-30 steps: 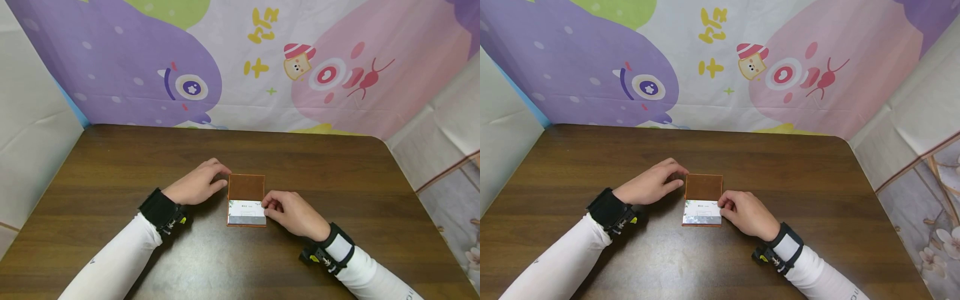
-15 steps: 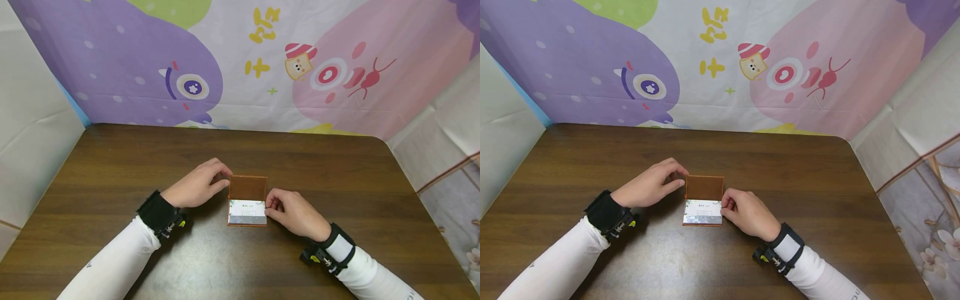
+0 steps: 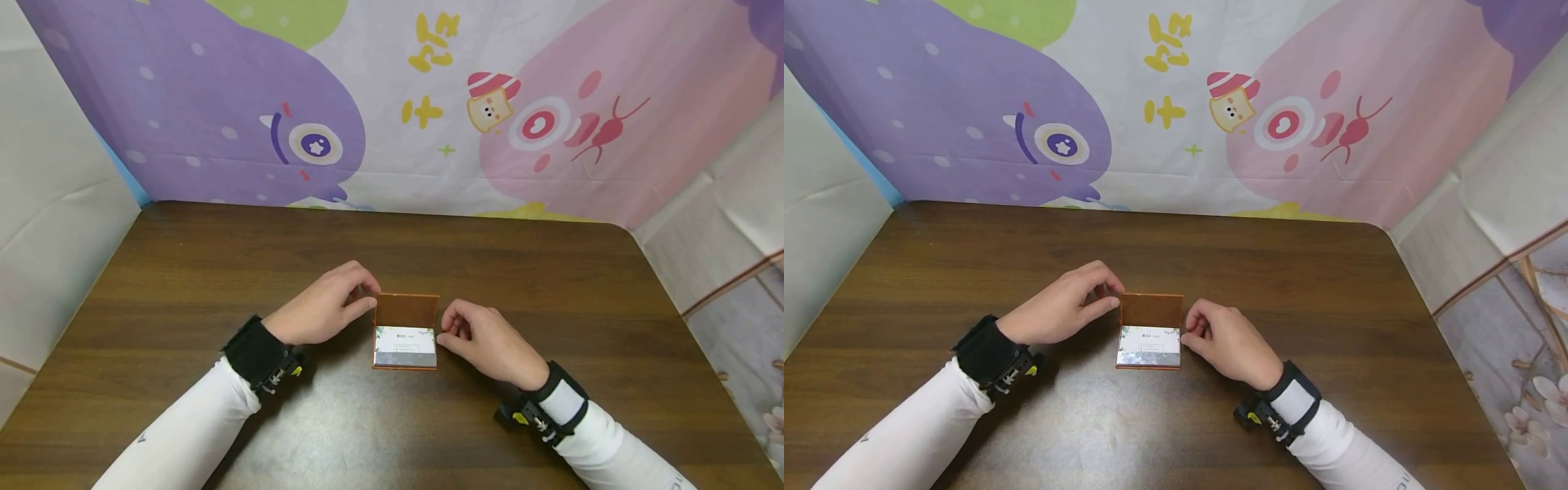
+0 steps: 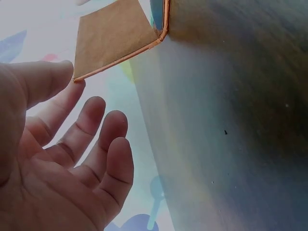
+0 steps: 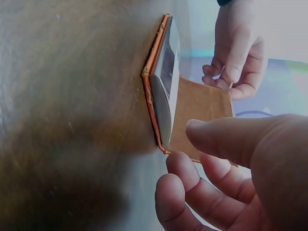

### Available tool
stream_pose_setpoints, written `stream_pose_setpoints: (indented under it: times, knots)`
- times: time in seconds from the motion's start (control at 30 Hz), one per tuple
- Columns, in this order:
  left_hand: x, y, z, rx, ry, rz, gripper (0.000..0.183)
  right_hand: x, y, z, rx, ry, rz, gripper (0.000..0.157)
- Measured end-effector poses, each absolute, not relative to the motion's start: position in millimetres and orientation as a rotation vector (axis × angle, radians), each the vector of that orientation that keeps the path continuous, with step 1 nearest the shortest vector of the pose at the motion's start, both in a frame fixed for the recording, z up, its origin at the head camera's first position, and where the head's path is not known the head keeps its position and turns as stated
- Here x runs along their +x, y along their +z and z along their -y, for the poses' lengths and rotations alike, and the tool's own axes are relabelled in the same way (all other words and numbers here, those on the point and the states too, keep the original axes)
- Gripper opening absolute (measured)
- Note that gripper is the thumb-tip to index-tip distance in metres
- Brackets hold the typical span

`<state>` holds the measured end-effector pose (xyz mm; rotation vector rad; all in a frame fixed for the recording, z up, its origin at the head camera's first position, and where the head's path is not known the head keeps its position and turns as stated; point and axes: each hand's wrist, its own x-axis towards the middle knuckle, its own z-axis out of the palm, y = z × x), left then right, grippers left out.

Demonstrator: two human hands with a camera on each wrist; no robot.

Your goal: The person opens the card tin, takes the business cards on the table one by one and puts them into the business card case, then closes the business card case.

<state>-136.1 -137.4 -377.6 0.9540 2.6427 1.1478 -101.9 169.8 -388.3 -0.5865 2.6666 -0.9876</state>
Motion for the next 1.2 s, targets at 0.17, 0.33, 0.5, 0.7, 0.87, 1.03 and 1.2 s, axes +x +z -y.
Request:
stream_pose_setpoints:
  times: [0.17, 0.33, 0.5, 0.7, 0.87, 1.03, 1.2]
  knots:
    - [-134.4, -378.7, 137.7, 0.976, 1.152, -2.641, 0.011, -103.1, -386.5, -172.1, -0.586, -1.029, -2.672, 0.016]
    - [-133.0, -379.7, 137.9, 1.001, 1.144, -2.643, 0.009, -104.3, -383.8, -173.3, -0.587, -1.056, -2.670, 0.020]
    - [-131.2, -380.0, 137.6, 1.023, 1.148, -2.643, 0.009, -105.1, -382.7, -173.1, -0.582, -1.060, -2.658, 0.024]
    - [-127.6, -381.5, 137.8, 1.038, 1.148, -2.636, 0.009, -104.9, -381.9, -172.2, -0.567, -1.069, -2.633, 0.025]
    - [-123.6, -382.6, 138.8, 1.051, 1.119, -2.632, 0.009, -105.4, -382.5, -172.4, -0.563, -1.069, -2.610, 0.026]
    - [-119.7, -384.5, 140.2, 1.085, 1.088, -2.628, 0.009, -106.6, -385.3, -175.3, -0.599, -1.064, -2.584, 0.027]
    - [-116.4, -384.2, 140.1, 1.085, 1.058, -2.607, 0.011, -106.5, -386.6, -177.3, -0.639, -1.040, -2.558, 0.036]
